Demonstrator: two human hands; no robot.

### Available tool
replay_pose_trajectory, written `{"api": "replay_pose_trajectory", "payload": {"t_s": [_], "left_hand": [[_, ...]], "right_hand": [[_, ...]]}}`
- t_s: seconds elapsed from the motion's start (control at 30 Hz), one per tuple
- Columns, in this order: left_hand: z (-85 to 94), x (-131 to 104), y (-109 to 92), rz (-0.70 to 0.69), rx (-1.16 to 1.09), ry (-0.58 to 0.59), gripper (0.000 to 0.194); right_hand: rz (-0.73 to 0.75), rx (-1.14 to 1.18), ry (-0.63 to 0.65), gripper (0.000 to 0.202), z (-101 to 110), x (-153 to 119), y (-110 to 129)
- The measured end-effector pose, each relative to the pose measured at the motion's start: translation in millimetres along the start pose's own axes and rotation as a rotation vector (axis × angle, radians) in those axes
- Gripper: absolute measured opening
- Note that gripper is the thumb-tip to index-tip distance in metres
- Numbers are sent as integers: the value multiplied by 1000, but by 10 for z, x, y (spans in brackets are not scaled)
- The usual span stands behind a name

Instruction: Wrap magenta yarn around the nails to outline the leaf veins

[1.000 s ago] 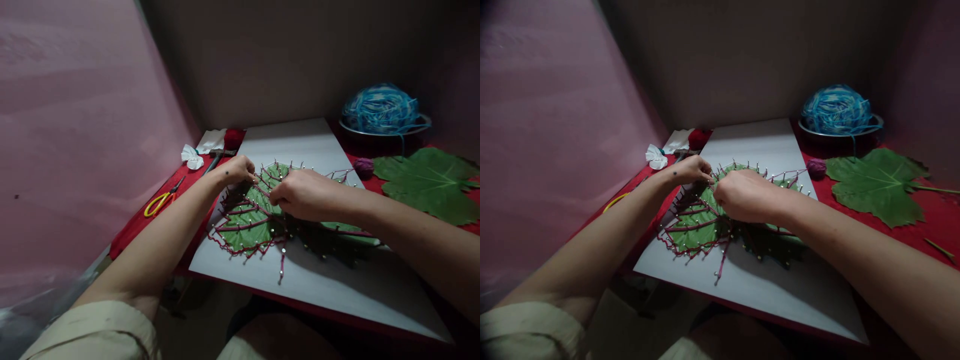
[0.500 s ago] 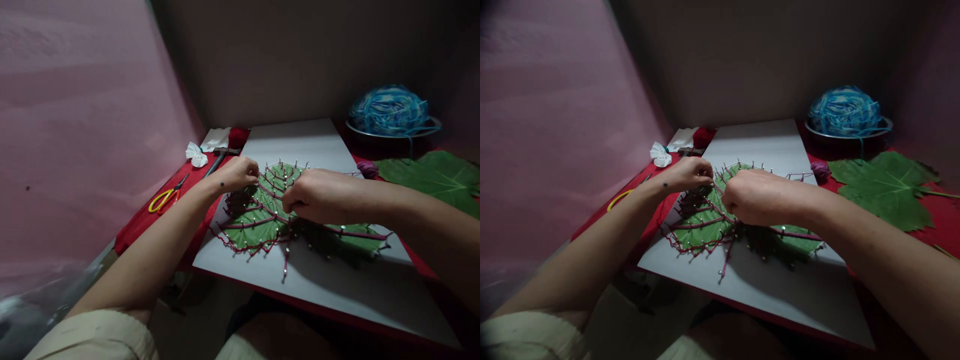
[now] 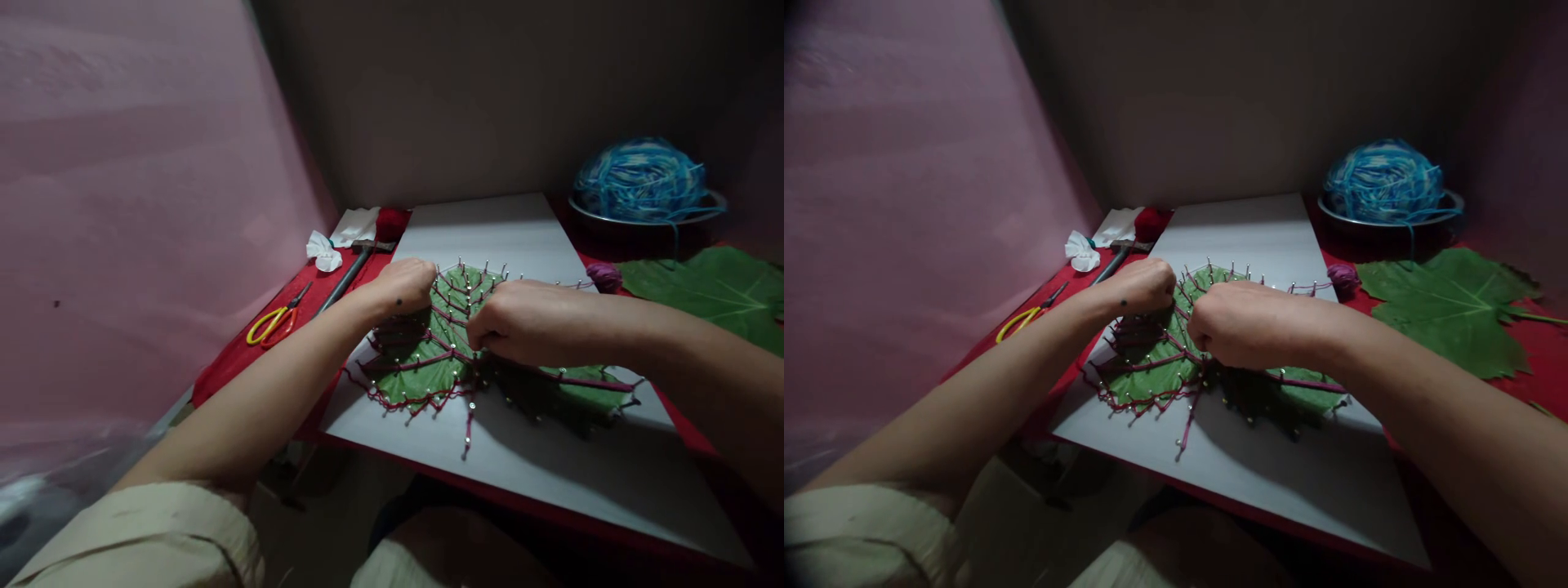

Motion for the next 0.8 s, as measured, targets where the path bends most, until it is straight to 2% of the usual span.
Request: {"api": "replay_pose_trajectory", "payload": {"t_s": [0.13,0.3,0.4,0.47,0.53,0.63,0.8], "left_hand": [[-49,-6,-19,47,-24,-2,23],[-18,-86,75,16,-39,15,16],[58,-203,117,26,-50,-163,16],[90,-283,85,-47,-113,-263,19],[83,-335,14,-162,-172,-225,18],[18,-340,-83,-231,-180,-146,14],[-131,-259,-94,-297,-269,-174,14]], "right_hand": [[-13,-6,-25,22,-2,-11,4],[-48,-51,-44,23,-24,-66,-20],[-103,-100,-61,21,-62,-112,-45],[-114,-116,-79,20,-88,-139,-47],[-121,-118,-82,20,-106,-160,-33],[-136,-125,-80,21,-116,-181,3],[-156,-101,-116,24,-160,-201,-9]]}}
Point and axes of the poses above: each hand's wrist, its own x-axis towards the middle knuckle, its own z-axis out of the back of the hand, y = z × x, the point moved 1 cm from there along x, towards the middle knuckle, and after that the axes turned 2 degrees about z, right-handed, at the moved point
